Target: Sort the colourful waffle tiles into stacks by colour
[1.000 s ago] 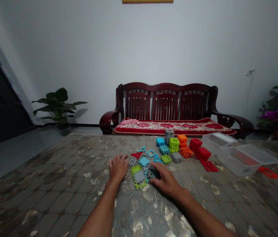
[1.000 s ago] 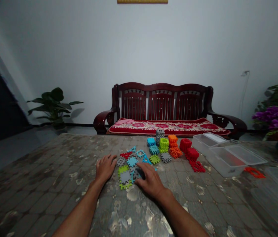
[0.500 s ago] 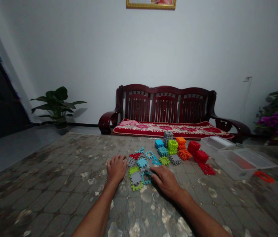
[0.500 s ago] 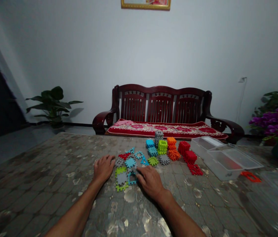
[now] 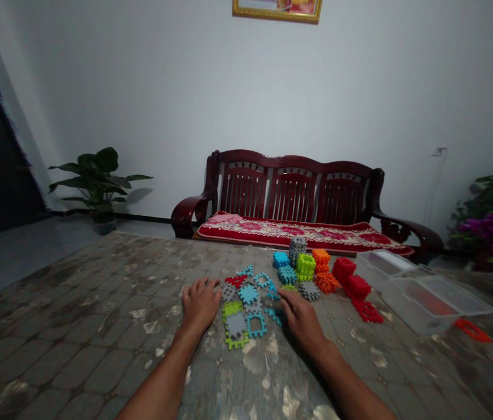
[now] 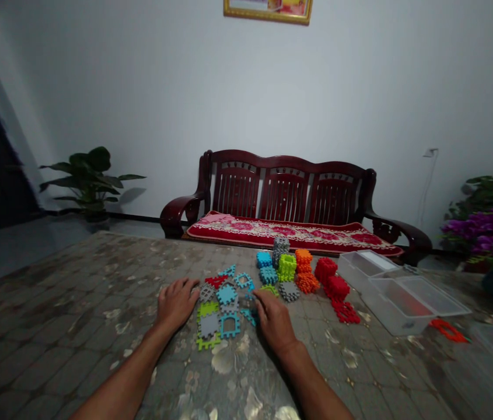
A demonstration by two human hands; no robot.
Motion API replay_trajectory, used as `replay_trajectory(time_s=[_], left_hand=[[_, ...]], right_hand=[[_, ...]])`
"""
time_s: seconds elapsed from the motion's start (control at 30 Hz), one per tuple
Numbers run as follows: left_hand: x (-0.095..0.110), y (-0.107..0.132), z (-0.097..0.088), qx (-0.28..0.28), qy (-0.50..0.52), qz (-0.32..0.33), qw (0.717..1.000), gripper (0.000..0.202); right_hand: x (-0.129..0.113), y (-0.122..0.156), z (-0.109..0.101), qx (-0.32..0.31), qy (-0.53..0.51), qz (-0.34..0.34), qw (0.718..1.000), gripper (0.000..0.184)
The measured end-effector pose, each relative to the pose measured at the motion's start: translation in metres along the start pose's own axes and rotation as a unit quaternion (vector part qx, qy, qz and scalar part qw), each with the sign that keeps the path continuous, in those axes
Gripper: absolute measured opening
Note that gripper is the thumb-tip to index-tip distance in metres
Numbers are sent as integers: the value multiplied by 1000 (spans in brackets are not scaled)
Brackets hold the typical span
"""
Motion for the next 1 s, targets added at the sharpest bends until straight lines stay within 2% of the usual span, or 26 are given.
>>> replay_trajectory(time_s=[0.07,0.17,0.3,0.43,0.6,0.83,0.9,1.0], left_hand=[[0,0,1,1,3,1,1000,42],[-1,-1,1,0,3,1,1000,43],[-1,-1,2,-3,1,3,1000,43],[-1,-1,1,-5,-2,1,1000,43],[0,-1,1,-6,-11,10,1000,43],[1,-1,-1,-15,-27,5,1000,42],[2,-1,-2,-19,-31,3,999,42],[3,0,-3,-22,-32,0,999,42]], right_hand=[[1,5,1,-26,29,-21,999,39],[-5,9,-2,-25,74,-33,996,49],[-21,7,-5,-47,140,3,989,41],[-33,4,-3,-91,202,37,974,51],[-39,3,0,-113,230,38,966,47],[-34,6,0,-50,207,22,977,43],[-21,1,-8,-15,191,34,981,42],[8,-9,-28,31,194,102,975,42]])
Point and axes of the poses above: each hand's wrist, its own y-axis away from the middle knuckle, its own z-axis out of the palm, x = y × z, the point moved 3 cm from there along -y, towards the middle knuckle, and after that the axes turned 9 degrees about y, right-handed, at the moved point
